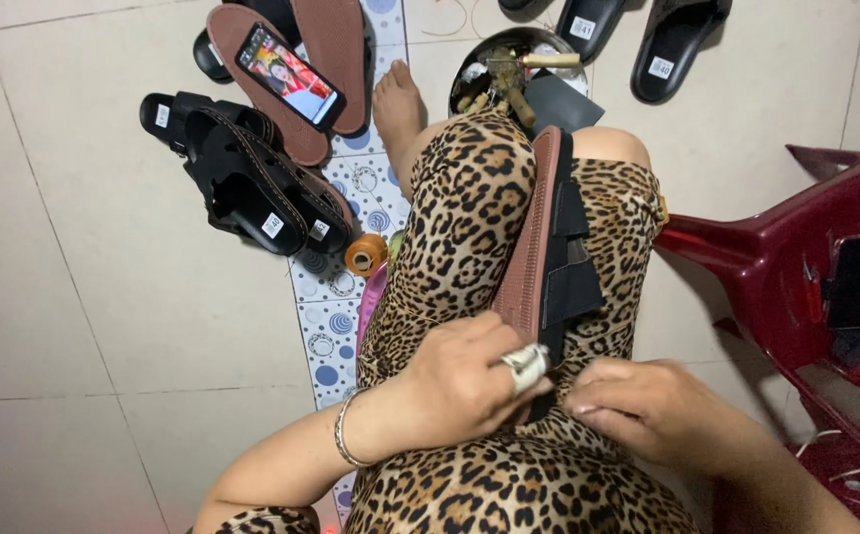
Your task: The person sits on the floor and sews a brown sandal sole using a needle and thread. The person holds the sandal on their lap and repeatedly pushes the needle through the sole while pulling the thread tight. A smartphone playing a video is visible on the floor nearby.
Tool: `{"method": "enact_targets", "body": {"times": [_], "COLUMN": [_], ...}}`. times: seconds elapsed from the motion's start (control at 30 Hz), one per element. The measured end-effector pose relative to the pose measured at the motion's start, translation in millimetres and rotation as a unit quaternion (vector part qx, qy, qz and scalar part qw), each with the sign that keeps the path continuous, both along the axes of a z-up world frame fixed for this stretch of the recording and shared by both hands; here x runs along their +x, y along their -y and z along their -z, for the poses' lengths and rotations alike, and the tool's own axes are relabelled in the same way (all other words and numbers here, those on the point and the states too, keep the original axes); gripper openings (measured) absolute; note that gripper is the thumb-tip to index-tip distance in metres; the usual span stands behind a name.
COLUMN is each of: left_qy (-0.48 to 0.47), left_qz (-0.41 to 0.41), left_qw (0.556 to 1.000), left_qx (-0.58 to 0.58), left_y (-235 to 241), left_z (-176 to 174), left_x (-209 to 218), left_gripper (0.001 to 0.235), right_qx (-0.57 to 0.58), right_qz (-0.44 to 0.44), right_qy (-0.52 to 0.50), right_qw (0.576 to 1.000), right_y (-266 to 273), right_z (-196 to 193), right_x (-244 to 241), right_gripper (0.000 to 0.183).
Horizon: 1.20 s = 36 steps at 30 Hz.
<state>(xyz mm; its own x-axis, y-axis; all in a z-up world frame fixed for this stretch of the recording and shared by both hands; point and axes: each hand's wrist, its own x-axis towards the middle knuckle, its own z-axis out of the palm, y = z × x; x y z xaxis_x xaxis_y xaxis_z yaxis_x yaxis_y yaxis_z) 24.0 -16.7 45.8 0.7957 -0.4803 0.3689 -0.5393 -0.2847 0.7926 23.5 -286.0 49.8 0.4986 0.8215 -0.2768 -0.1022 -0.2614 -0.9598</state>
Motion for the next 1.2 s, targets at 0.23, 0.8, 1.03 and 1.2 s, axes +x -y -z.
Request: {"method": "enact_targets", "body": {"times": [0.23, 0.8, 1.03, 1.2], "left_qy": [-0.131, -0.480, -0.161, -0.443], "left_qz": [-0.078, 0.227, -0.135, -0.143], "left_qw": [0.988, 0.786, 0.967, 0.748], "left_qx": [-0.033, -0.316, -0.143, -0.473], "left_y": [-15, -36, -12, -36], "left_z": [36, 65, 45, 61], "left_x": [-16, -5, 81, 108], "left_gripper": [0.015, 0.028, 0.020, 0.033], "right_qx": [-0.234, -0.385, -0.114, 0.154], "right_qz": [0.041, 0.376, 0.090, 0.205], "right_qy": [0.341, 0.256, 0.108, -0.046], "right_qw": [0.910, 0.803, 0.984, 0.965], "right_y": [-11, 71, 10, -20], "right_z": [34, 43, 5, 28], "right_x": [-35, -18, -17, -3], "right_gripper": [0.027, 0.028, 0.019, 0.038]}}
